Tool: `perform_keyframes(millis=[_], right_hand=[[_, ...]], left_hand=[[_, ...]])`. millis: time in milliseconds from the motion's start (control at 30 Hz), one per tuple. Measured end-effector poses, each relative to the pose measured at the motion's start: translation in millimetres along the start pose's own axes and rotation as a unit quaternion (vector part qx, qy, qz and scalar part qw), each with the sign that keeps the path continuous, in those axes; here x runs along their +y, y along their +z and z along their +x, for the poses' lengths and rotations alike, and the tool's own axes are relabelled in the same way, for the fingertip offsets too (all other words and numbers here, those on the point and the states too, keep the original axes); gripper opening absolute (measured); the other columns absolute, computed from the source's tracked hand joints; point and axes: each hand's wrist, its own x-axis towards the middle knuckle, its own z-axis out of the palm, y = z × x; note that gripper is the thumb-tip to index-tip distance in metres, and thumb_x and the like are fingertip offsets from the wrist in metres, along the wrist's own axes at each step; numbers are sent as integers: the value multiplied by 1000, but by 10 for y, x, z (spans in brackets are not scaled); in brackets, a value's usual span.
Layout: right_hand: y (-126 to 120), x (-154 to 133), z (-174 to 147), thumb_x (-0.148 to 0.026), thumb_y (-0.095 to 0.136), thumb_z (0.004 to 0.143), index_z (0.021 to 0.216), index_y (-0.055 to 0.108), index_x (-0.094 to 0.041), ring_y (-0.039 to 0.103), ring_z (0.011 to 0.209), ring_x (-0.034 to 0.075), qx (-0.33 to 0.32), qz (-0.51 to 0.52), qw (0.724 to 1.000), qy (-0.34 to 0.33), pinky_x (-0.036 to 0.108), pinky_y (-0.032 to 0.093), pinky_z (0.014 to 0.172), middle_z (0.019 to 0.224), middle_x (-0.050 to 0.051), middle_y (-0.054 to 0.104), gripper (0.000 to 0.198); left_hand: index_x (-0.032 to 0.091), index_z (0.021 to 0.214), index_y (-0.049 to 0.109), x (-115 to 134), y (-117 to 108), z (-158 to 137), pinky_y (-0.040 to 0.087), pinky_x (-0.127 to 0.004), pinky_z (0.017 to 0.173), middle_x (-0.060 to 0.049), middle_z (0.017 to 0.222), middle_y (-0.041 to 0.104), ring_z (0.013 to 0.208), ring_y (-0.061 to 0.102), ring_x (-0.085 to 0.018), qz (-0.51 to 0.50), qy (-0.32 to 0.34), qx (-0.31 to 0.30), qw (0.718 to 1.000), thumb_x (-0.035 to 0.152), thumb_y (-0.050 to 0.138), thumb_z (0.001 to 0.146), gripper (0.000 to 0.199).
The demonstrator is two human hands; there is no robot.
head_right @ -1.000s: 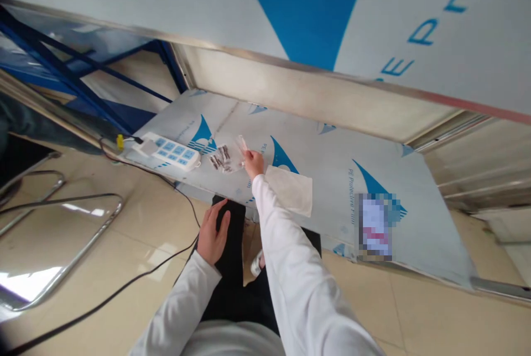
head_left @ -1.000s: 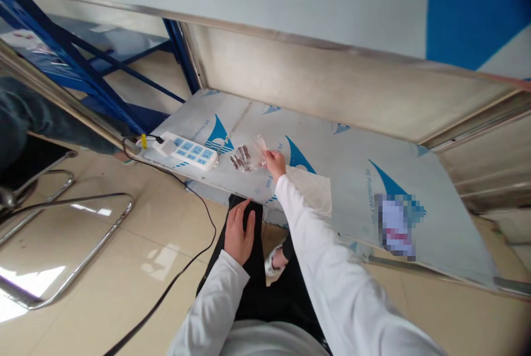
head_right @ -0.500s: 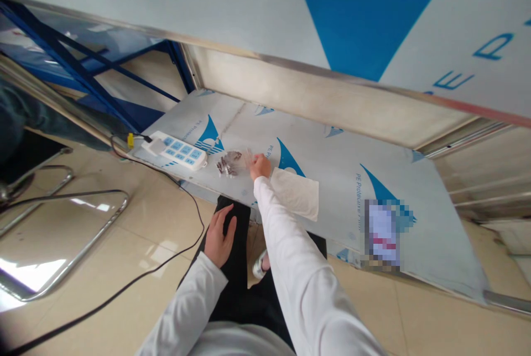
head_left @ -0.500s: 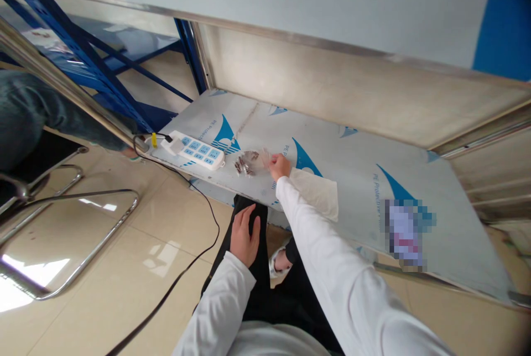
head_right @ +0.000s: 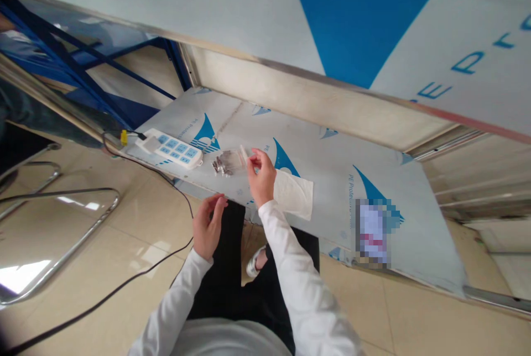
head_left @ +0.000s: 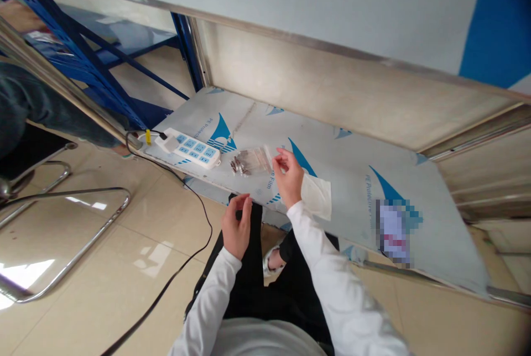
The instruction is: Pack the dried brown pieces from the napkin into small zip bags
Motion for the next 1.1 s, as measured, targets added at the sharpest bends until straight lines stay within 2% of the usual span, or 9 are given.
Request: perform_keyframes(millis=[133, 267, 433, 567, 700, 767, 933, 1000, 1100], right_hand=[[-315, -326, -659, -21, 52, 89, 120, 55, -24, 66, 86, 18, -35, -42, 998, -28, 33, 54, 82, 92, 5, 68, 31], [-505, -397, -1127, -20, 53, 89, 118, 56, -26, 68, 87, 19, -11, -73, 997, -8, 34, 56, 80, 93, 4, 70, 30], [-720, -372, -1234, -25, 63, 83, 108, 62, -23, 68, 85, 20, 22, -39, 997, 67, 34, 56, 79, 95, 6, 70, 25], [-899, -356, -1224, -30, 63, 84, 95, 70, -20, 68, 82, 19, -17, 8, 994, 110, 32, 55, 77, 91, 6, 72, 16], [-1033, -291, -1260, -35, 57, 87, 99, 72, -19, 69, 87, 21, -62, 118, 975, 175, 31, 56, 75, 98, 7, 74, 25], [-1080, -258, -1278, -37, 56, 87, 96, 73, -19, 70, 86, 22, -63, 122, 972, 192, 31, 55, 74, 95, 6, 75, 26], [-1105, -296, -1294, -31, 54, 87, 71, 72, -19, 67, 61, 20, -25, -87, 981, 171, 27, 47, 60, 67, 6, 73, 27], [-1086, -341, -1293, -29, 53, 88, 67, 70, -20, 66, 59, 20, -20, -170, 972, 162, 26, 44, 57, 66, 6, 72, 28], [-1067, -365, -1288, -29, 52, 89, 70, 70, -21, 68, 64, 20, -18, -220, 963, 156, 26, 43, 57, 71, 7, 73, 28]], left_hand=[[15, 97, 66, 396, 90, 80, 54, -29, 77, -7, 93, 72, 84, 68, -18, -135, -54, -67, 987, 44, 59, 85, 32], [15, 86, 71, 472, 195, -19, 55, -27, 70, -6, 81, 75, 74, 69, -18, -145, -112, -132, 974, 42, 70, 74, 30], [13, 78, 71, 488, 304, -139, 54, -25, 65, -5, 73, 74, 65, 67, -15, -197, -188, -168, 947, 41, 77, 65, 31], [11, 74, 70, 612, 359, -158, 53, -25, 66, -2, 66, 71, 60, 64, -11, -222, -212, -226, 925, 40, 81, 59, 34], [11, 75, 69, 648, 383, -166, 54, -28, 69, -3, 69, 71, 63, 65, -13, -196, -191, -283, 919, 44, 79, 61, 37], [12, 75, 69, 633, 384, -175, 54, -29, 70, -5, 70, 72, 65, 67, -15, -156, -157, -309, 925, 45, 76, 64, 36], [15, 74, 70, 666, 393, -237, 50, -28, 63, -5, 68, 72, 63, 67, -17, 101, -11, -296, 950, 33, 66, 74, 18], [16, 73, 70, 717, 408, -270, 48, -28, 62, -6, 67, 72, 63, 67, -18, 196, 28, -268, 943, 28, 64, 75, 13], [17, 71, 68, 777, 429, -293, 48, -28, 62, -5, 66, 72, 62, 67, -18, 237, 44, -253, 937, 26, 63, 75, 11]])
